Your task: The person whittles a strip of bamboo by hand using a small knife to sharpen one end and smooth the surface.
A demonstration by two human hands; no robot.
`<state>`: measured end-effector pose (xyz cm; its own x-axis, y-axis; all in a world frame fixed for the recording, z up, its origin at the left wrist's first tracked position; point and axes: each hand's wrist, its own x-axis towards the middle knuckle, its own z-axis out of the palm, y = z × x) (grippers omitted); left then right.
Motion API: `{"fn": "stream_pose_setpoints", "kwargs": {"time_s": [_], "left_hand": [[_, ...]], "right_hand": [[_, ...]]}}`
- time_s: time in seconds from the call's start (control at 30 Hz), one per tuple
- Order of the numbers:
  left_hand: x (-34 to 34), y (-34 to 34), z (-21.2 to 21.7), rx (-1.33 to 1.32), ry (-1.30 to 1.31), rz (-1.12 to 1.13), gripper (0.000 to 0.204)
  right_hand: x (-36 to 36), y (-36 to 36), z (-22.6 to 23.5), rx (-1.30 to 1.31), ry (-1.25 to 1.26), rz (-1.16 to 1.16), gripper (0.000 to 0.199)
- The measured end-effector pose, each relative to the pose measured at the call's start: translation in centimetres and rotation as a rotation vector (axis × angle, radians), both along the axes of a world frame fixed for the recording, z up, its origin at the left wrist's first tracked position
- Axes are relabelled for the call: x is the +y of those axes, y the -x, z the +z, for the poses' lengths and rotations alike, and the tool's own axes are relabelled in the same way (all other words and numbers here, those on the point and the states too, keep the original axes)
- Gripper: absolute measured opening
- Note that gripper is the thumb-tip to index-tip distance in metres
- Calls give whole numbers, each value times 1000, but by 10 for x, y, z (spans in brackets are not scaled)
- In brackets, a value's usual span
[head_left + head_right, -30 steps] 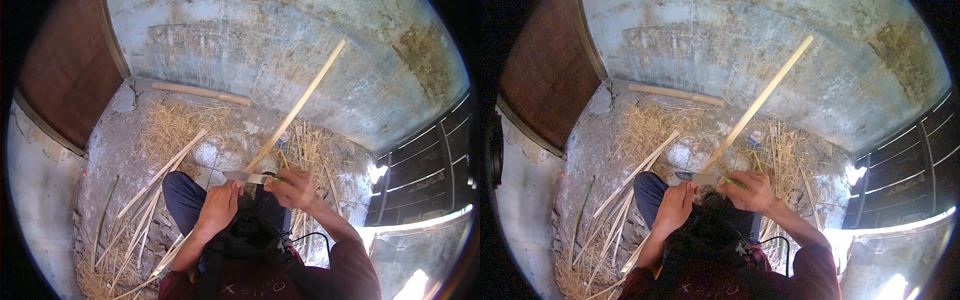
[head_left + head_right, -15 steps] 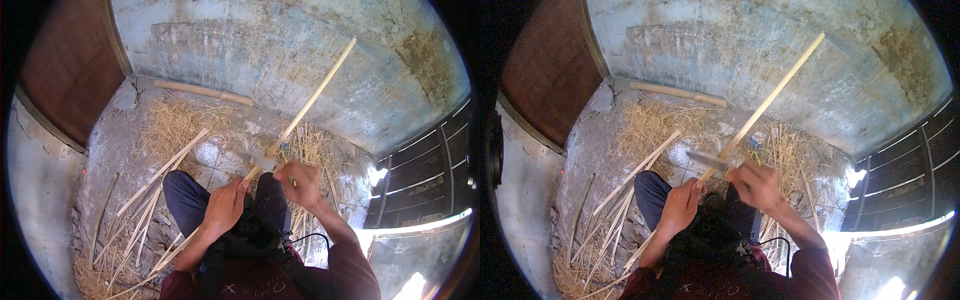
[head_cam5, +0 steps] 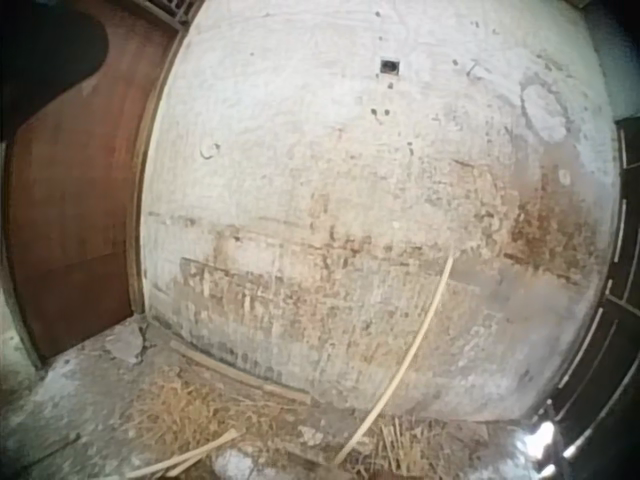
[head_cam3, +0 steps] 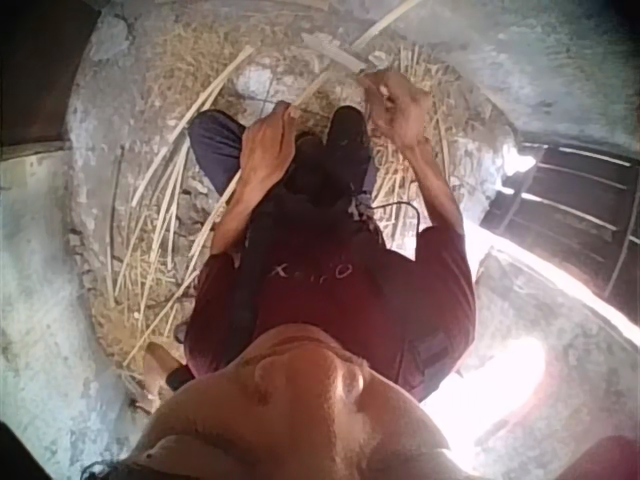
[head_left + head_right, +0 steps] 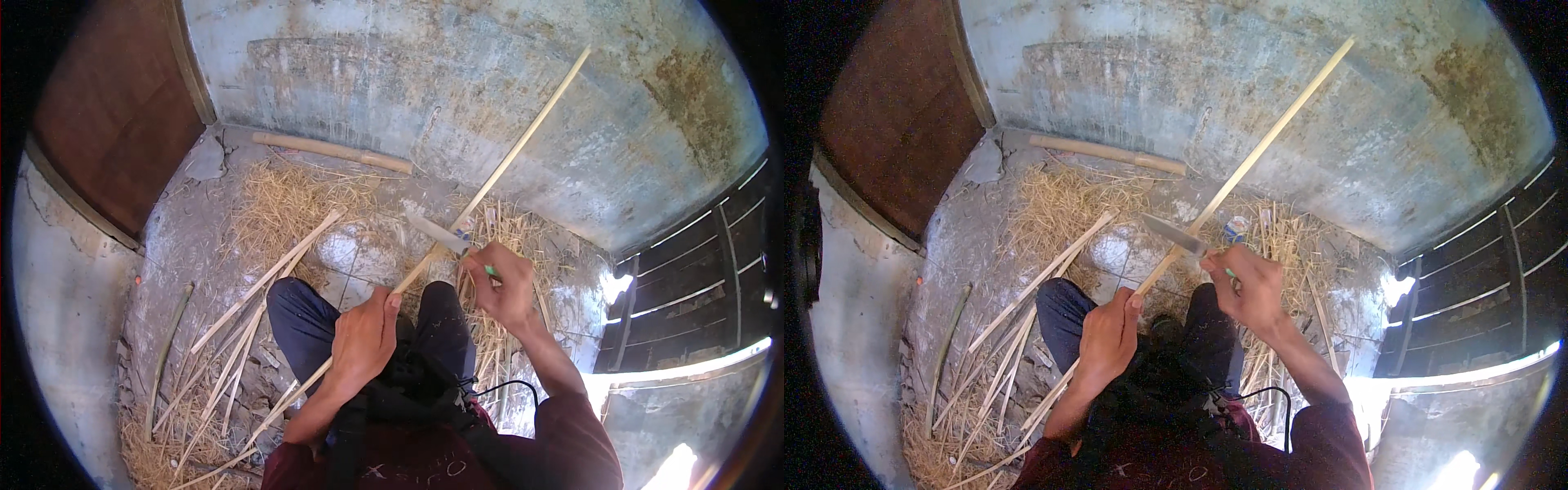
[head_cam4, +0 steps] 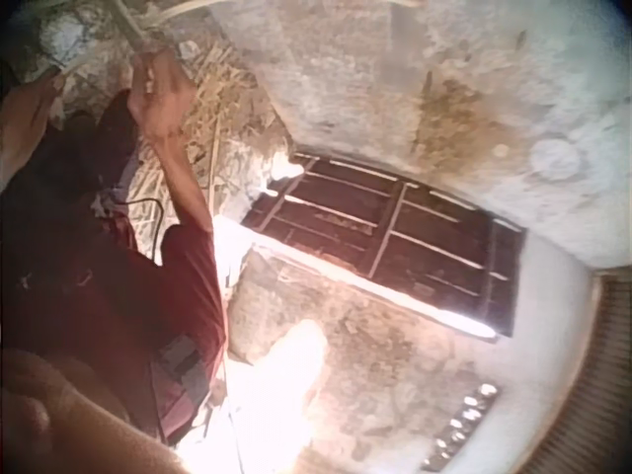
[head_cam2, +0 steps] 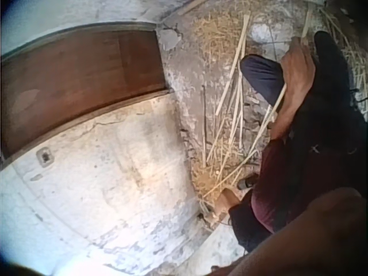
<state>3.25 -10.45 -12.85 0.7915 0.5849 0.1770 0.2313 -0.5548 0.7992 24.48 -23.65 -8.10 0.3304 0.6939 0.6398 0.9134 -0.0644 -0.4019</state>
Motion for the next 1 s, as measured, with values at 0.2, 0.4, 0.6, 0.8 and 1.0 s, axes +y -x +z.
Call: {"fn": "stream_pose_setpoints", "kwargs": {"time_s": [0.2,0.4,0.6,0.8,1.0], "left_hand": [[1,4,5,-16,53,-15,29],[-3,2,5,0,-7,-10,26],[-5,3,1,-21,-11,-8,23],[-8,3,6,-21,-4,-24,22],[-8,3,1,-39,1,-36,23]], "right_hand": [[-6,5,9,-129,14,137,13],[-9,-1,2,-87,48,152,14],[-5,-21,8,35,-134,-115,13],[-12,-9,17,-93,-44,79,14],[-15,-21,10,-153,-11,153,13]]}}
